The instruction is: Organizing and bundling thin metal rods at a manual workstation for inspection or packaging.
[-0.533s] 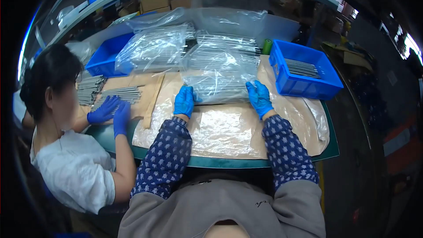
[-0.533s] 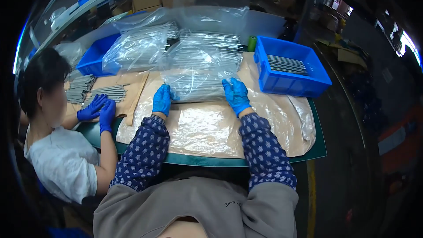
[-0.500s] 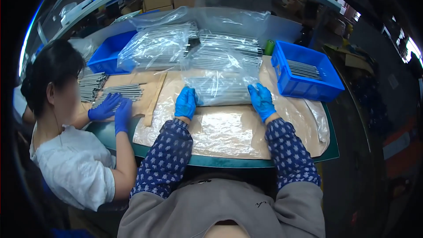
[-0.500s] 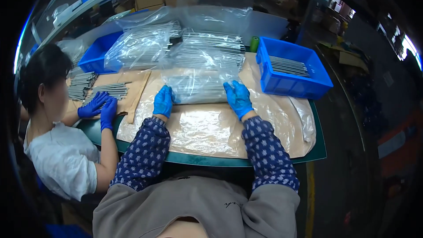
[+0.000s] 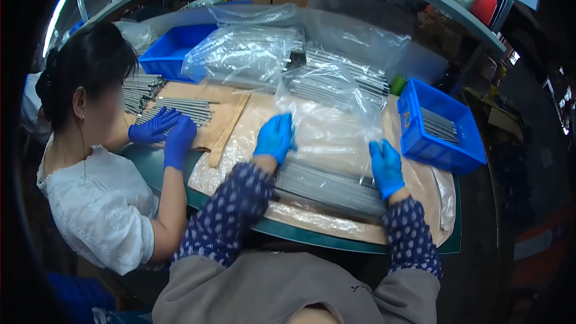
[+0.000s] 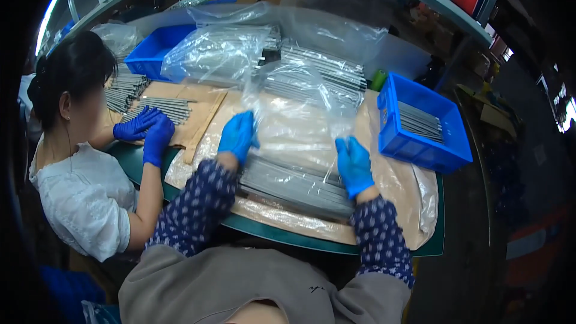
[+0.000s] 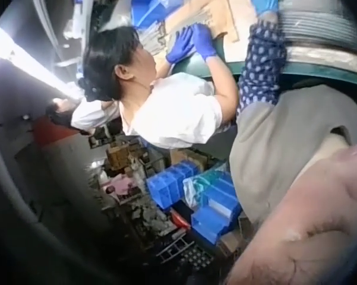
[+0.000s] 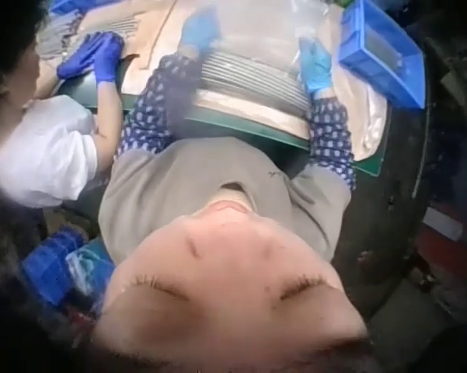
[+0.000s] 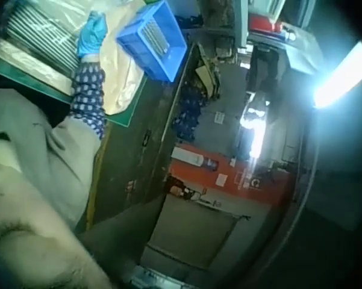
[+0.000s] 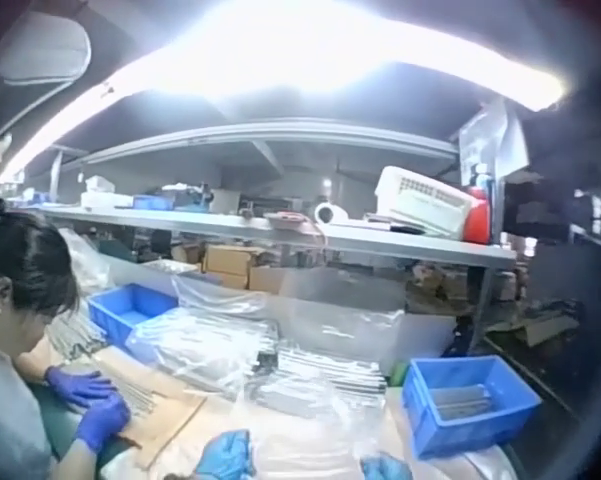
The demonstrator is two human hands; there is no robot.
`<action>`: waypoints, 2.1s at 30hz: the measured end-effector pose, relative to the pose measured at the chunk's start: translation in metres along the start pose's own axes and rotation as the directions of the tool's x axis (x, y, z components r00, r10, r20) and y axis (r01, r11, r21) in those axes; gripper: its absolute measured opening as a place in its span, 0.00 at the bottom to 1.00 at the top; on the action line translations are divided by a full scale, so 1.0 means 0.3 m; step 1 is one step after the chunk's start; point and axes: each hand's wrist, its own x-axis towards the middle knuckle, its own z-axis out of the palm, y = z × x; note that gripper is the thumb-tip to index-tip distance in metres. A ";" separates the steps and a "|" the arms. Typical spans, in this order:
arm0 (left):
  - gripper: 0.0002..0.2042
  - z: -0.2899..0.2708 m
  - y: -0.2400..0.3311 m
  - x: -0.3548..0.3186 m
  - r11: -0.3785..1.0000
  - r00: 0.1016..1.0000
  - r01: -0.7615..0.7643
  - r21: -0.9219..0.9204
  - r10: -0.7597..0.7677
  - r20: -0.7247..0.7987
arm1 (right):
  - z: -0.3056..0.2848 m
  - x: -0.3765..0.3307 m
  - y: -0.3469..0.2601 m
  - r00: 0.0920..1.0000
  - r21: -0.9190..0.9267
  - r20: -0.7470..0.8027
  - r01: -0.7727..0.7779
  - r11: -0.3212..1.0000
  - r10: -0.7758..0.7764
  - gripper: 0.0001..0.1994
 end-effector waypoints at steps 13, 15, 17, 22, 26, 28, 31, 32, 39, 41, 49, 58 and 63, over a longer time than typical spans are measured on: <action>0.24 -0.130 -0.210 0.156 0.995 0.988 0.102 -0.022 -0.099 0.121 | -0.105 0.058 0.046 0.940 -0.156 0.082 0.341 0.927 -0.332 0.22; 0.23 -0.113 -0.218 0.082 0.989 0.964 0.097 -0.116 -0.065 0.259 | -0.095 -0.050 0.065 0.953 -0.053 0.054 0.301 0.952 -0.298 0.23; 0.26 -0.063 -0.220 0.033 0.978 0.944 0.140 -0.157 -0.084 0.319 | -0.085 -0.114 0.087 0.967 0.041 0.023 0.252 0.967 -0.253 0.24; 0.30 -0.055 -0.177 0.000 0.991 0.957 -0.008 0.136 -0.032 0.288 | -0.020 -0.203 0.091 0.996 0.232 0.071 0.034 0.972 -0.051 0.27; 0.31 -0.057 -0.176 0.026 0.998 0.974 0.031 0.054 -0.042 0.221 | 0.000 -0.160 0.130 0.997 0.200 0.072 0.018 0.980 -0.033 0.29; 0.32 -0.047 -0.187 0.033 0.997 0.923 -0.065 -0.039 0.075 0.376 | 0.001 -0.133 0.108 0.996 0.246 0.089 -0.019 0.969 -0.003 0.30; 0.29 -0.054 -0.202 0.068 0.949 0.903 0.000 -0.315 0.135 0.407 | 0.005 -0.079 0.095 0.984 0.277 0.158 0.030 0.960 -0.077 0.31; 0.28 -0.054 -0.207 0.087 0.909 0.915 0.058 -0.412 0.116 0.385 | 0.007 -0.064 0.080 0.983 0.276 0.169 0.021 0.961 -0.070 0.31; 0.34 -0.063 -0.276 0.173 0.768 0.932 0.273 -0.579 -0.061 0.358 | -0.003 0.042 0.122 0.948 0.782 0.188 -0.303 0.545 0.256 0.22; 0.30 -0.048 -0.282 0.207 0.832 0.930 0.234 -0.502 -0.041 0.366 | 0.001 0.100 0.205 0.936 0.750 0.108 -0.298 0.591 0.335 0.21; 0.33 -0.085 -0.303 0.200 0.741 0.882 0.284 -0.609 0.048 0.470 | 0.051 0.097 0.247 0.891 0.732 0.363 -0.453 0.508 0.271 0.20; 0.28 -0.028 -0.253 0.228 0.920 0.910 0.198 -0.338 -0.045 0.411 | 0.057 0.095 0.179 0.946 0.337 0.277 -0.258 0.906 0.166 0.31; 0.32 -0.026 -0.229 0.209 0.711 0.902 0.356 -0.607 -0.091 0.422 | 0.076 0.156 0.235 0.944 0.456 0.313 -0.248 0.855 0.107 0.30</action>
